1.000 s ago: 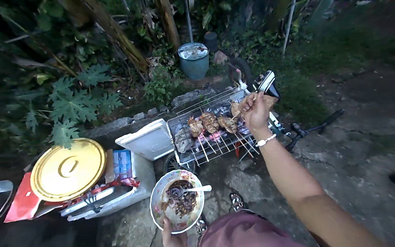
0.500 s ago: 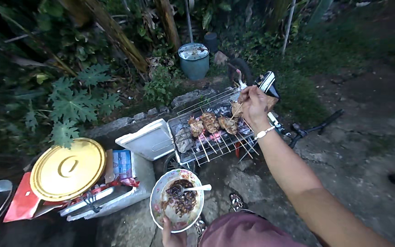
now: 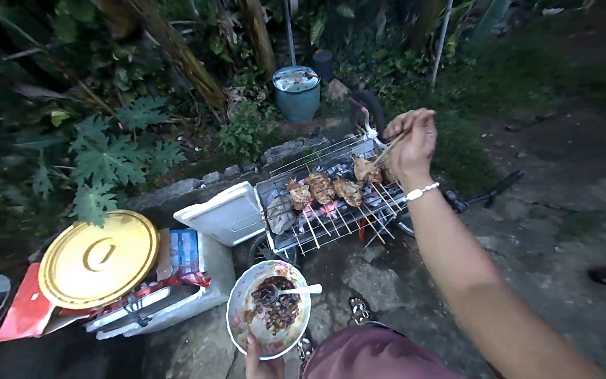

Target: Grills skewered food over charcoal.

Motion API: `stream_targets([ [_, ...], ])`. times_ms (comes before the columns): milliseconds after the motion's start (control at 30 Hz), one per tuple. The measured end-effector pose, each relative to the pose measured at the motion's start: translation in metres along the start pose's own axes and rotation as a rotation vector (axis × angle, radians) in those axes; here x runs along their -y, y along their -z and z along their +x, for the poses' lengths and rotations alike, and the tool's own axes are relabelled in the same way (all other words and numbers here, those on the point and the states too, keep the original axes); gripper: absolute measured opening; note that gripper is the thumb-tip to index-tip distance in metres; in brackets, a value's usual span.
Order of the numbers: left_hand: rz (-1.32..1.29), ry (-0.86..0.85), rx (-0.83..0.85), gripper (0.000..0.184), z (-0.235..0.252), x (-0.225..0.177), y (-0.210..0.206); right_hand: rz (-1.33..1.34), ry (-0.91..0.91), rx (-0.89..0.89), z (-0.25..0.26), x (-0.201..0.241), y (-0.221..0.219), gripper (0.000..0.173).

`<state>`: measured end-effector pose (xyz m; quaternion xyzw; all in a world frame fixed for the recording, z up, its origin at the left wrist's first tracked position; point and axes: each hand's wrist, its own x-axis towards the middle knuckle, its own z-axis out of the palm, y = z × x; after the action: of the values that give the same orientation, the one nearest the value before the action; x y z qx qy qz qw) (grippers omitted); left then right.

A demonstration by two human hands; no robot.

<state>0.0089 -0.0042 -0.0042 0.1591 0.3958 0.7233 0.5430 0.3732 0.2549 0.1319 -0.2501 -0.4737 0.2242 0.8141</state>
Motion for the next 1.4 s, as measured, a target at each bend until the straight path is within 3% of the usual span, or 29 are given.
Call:
stream_targets([
  [133,-0.045,-0.008,0.028,0.02,-0.001,-0.001,0.002,-0.218,0.077,-0.043,0.003,0.05,0.02,0.034],
  [233,-0.051,-0.019,0.006,0.022,-0.003,-0.002,0.002,-0.727,-0.045,0.037,-0.021,0.088,0.047,0.017],
  [300,-0.04,-0.035,-0.007,0.03,-0.001,-0.001,0.004,-1.044,-0.335,0.18,-0.045,0.098,0.062,0.027],
  [400,-0.03,-0.037,0.001,0.032,0.001,0.0,0.007,-1.254,-0.884,0.481,-0.085,0.076,0.094,0.035],
  [467,-0.028,-0.021,-0.005,0.033,0.001,-0.001,0.004,-1.211,-1.067,0.564,-0.114,0.059,0.109,0.036],
  [567,-0.024,0.003,-0.017,0.034,-0.001,-0.002,-0.006,-1.078,-1.151,0.532,-0.146,0.048,0.113,0.031],
  [1000,0.005,0.042,0.027,0.024,-0.002,-0.002,0.001,-0.789,-1.143,0.224,-0.164,0.028,0.092,0.007],
  [1400,-0.044,0.035,0.038,0.021,-0.003,-0.004,0.003,-0.525,-1.044,0.017,-0.146,0.039,0.067,0.015],
])
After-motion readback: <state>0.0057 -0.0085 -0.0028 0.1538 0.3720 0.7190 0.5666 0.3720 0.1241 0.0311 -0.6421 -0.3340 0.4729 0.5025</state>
